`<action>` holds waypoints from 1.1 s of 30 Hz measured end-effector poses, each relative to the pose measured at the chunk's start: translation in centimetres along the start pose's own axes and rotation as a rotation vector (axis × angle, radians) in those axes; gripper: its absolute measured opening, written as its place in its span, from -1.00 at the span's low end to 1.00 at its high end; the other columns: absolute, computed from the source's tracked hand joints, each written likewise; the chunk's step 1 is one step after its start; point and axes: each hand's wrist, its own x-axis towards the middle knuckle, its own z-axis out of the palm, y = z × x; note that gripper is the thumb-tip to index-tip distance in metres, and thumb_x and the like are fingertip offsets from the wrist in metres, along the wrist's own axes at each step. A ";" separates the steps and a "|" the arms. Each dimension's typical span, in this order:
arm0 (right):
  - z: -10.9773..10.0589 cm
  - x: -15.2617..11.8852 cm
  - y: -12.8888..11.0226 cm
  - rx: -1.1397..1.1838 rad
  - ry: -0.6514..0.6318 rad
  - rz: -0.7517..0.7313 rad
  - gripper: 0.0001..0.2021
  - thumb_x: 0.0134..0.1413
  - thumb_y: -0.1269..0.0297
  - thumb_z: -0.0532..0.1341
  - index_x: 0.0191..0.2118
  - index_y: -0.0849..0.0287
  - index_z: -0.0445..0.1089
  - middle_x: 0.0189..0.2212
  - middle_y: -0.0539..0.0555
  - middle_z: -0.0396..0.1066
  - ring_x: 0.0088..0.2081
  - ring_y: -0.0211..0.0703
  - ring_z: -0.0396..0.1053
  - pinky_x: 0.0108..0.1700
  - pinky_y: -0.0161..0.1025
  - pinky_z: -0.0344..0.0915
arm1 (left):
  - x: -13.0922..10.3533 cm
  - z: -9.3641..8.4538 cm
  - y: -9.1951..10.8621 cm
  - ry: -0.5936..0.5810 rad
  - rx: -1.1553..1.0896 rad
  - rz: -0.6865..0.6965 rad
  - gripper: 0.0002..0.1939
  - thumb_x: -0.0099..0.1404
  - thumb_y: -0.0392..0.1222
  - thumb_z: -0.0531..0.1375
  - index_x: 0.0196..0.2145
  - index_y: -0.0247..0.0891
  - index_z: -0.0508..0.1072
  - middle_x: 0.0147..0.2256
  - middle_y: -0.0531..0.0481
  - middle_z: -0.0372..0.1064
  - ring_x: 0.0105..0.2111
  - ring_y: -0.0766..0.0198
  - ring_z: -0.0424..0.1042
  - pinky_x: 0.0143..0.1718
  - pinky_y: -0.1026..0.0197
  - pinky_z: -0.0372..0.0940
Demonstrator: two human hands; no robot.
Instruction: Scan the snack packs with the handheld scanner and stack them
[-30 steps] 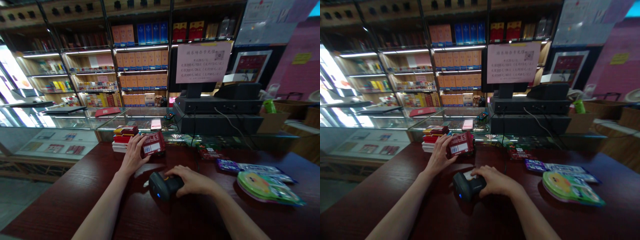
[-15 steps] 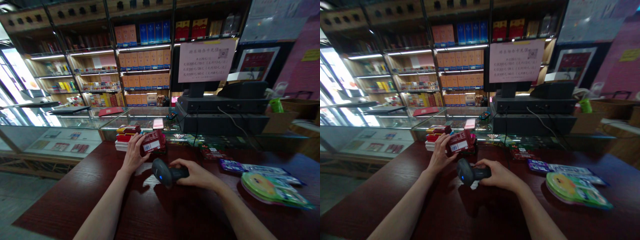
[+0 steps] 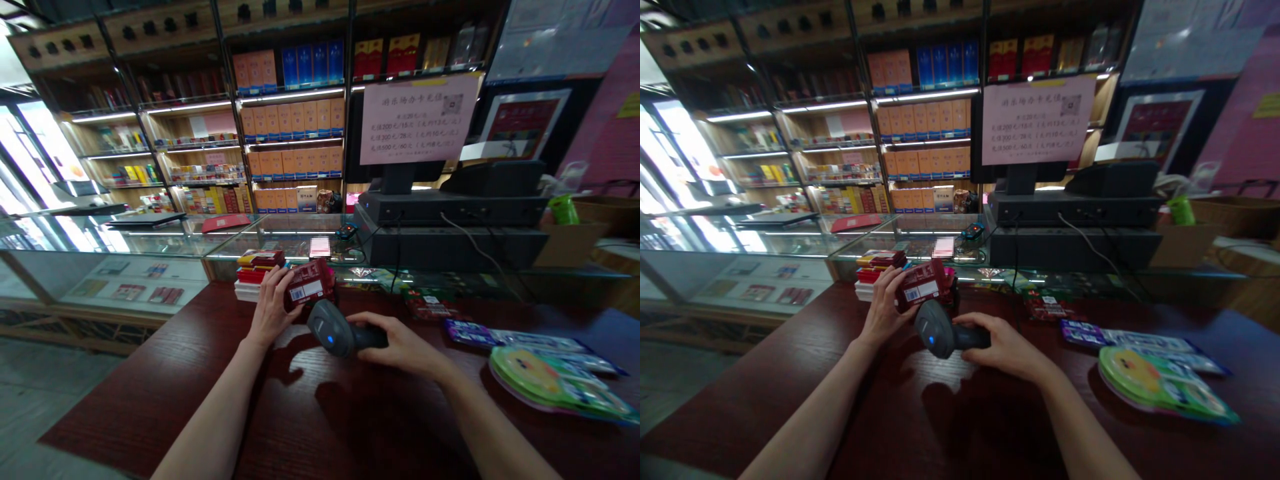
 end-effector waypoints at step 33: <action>1.1 0.3 3.3 -0.263 -0.190 0.106 -0.26 -0.29 0.26 0.47 0.16 -0.11 0.41 0.01 0.01 0.45 0.06 0.09 0.34 0.12 -0.07 0.18 | 0.0 -0.1 0.2 0.016 -0.004 -0.005 -0.11 0.20 -0.20 0.34 0.36 -0.12 -0.03 0.22 -0.24 0.17 0.32 -0.12 0.11 0.31 -0.31 0.11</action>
